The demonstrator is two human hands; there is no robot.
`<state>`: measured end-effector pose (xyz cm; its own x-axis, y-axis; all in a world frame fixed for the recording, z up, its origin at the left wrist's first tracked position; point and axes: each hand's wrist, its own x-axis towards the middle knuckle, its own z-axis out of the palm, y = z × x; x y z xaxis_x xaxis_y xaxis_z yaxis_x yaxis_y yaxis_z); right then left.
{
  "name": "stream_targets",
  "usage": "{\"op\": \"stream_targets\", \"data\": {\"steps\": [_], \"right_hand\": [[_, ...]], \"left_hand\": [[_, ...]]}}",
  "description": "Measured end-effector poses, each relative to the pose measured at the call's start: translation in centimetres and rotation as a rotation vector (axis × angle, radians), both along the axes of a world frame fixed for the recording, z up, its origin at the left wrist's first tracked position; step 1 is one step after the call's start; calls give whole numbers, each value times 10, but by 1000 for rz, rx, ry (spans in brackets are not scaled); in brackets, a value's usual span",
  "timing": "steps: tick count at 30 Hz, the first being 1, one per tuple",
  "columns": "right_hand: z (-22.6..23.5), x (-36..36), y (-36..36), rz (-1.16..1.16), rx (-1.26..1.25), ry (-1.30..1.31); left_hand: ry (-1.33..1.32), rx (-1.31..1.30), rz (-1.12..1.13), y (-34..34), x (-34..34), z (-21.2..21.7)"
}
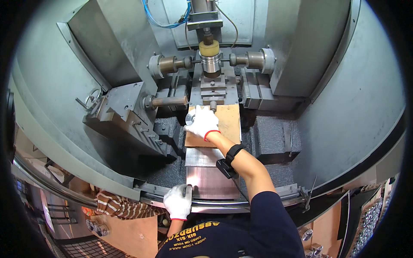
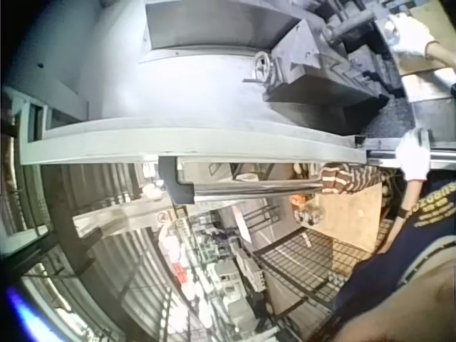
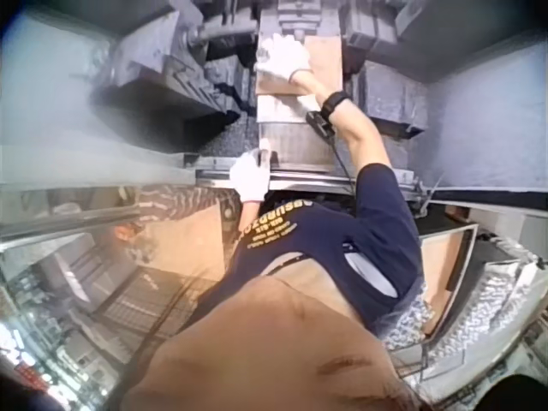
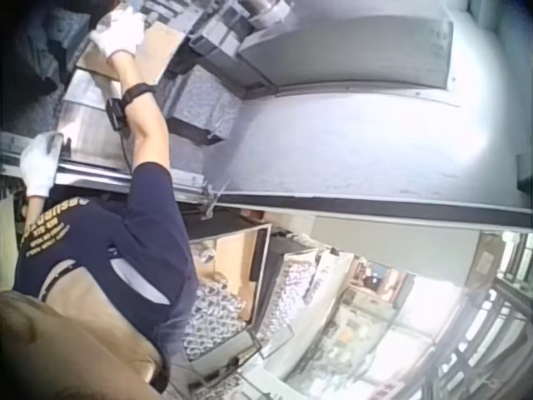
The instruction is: Using a machine to process or fabricate metal pistons on a factory floor.
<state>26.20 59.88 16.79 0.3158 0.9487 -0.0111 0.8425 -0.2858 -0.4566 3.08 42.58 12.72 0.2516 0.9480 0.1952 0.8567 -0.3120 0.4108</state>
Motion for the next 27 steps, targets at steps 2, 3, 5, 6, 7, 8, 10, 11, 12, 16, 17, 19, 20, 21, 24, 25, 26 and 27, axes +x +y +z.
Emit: {"op": "stream_targets", "data": {"steps": [2, 3, 5, 6, 7, 8, 10, 11, 12, 16, 17, 19, 20, 21, 24, 25, 26, 27], "right_hand": [[8, 0, -5, 15, -50, 24], [12, 0, -11, 34, 22, -56], [8, 3, -29, 34, 220, -250], [10, 5, -44, 51, 342, -258], [14, 5, -63, 83, 352, -238], [19, 3, -87, 109, 361, -221], [27, -8, -156, 128, 463, -204], [25, -15, -192, 112, 469, -131], [22, -22, -228, 90, 478, -61], [-7, -54, -370, -129, 383, 6], [-21, -59, -403, -201, 371, -15], [-55, -69, -476, -385, 312, -50], [-70, -74, -511, -474, 243, -44], [-82, -80, -545, -588, 165, -46], [-125, -95, -644, -913, -8, -1], [-141, -100, -675, -996, -108, 43], [-153, -104, -705, -1072, -208, 90], [-161, -109, -732, -1146, -281, 157]], "left_hand": [[-27, 34, -15, 1, -2, -3], [-23, 31, -36, 0, -2, -3], [-38, 47, -38, 0, 0, -2], [-54, 64, -49, 0, 0, -2], [-58, 74, -53, -1, -1, -3], [-63, 84, -62, -1, -2, -5], [-83, 158, -99, -2, -5, -8], [-88, 162, -132, -2, -6, -9], [-97, 166, -170, -2, -8, -11], [-95, 220, -249, -5, -15, -18], [-159, 266, -307, -5, -20, -25], [-283, 193, -390, -20, -21, -25], [-359, 211, -432, -31, -23, -30], [-304, 245, -420, -49, -22, -29], [-241, 297, -468, -112, -19, -18], [-243, 251, -541, -128, -19, -23], [-244, 204, -608, -144, -16, -29], [-240, 110, -681, -161, -12, -32]]}}
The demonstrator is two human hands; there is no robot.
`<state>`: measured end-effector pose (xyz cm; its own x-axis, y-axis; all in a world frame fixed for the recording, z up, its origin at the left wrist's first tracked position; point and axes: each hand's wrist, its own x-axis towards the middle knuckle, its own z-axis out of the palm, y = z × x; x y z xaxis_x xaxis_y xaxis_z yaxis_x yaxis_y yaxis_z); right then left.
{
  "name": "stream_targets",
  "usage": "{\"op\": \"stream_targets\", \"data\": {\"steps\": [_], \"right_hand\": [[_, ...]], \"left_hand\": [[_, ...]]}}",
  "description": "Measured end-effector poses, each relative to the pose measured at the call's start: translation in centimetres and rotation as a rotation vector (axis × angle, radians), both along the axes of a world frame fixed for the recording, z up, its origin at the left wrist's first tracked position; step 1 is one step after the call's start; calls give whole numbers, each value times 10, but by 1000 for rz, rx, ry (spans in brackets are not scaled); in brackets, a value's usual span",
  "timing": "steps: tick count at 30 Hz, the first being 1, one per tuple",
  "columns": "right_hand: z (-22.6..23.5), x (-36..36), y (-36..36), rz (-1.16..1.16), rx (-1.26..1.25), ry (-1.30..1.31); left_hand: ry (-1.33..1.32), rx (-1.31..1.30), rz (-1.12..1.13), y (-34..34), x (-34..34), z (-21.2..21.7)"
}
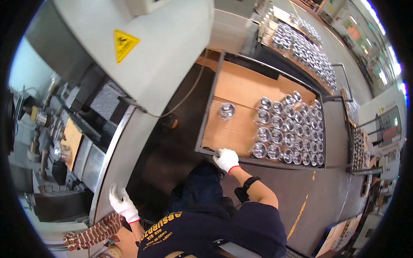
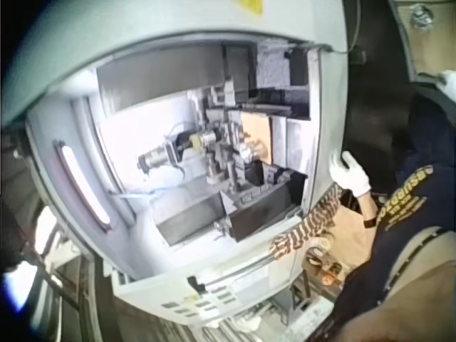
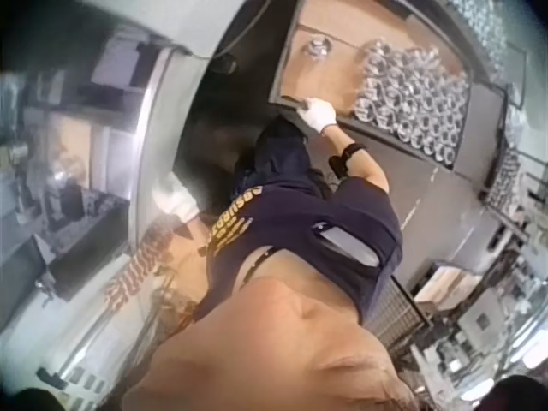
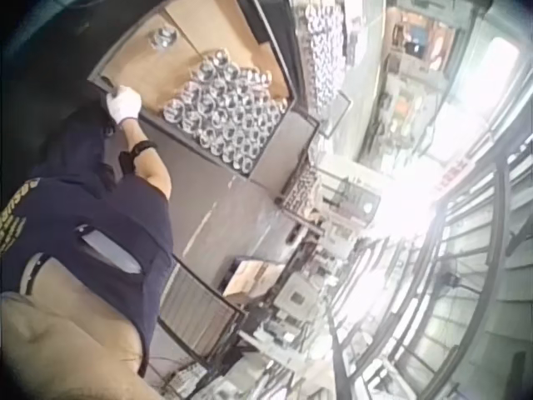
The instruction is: Using a machine to process or fabricate metal pistons on a factory floor.
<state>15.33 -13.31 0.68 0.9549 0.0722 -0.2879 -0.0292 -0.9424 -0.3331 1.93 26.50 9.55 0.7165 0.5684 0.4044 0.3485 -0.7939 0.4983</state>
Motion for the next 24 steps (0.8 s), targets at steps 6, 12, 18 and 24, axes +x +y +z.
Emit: {"op": "stream_targets", "data": {"steps": [6, 12, 18, 24], "right_hand": [[-66, -20, -146, -377, -215, -71], [-83, -13, -234, 23, -169, 395], [-103, 33, -241, 470, -105, 607], [-79, 63, -209, 356, -81, 528]], "left_hand": [[239, -169, -387, -102, 33, -15], [676, -13, -662, -214, 63, -35], [794, -281, -738, -286, 69, -13], [933, -118, -468, -277, 36, -11]]}}
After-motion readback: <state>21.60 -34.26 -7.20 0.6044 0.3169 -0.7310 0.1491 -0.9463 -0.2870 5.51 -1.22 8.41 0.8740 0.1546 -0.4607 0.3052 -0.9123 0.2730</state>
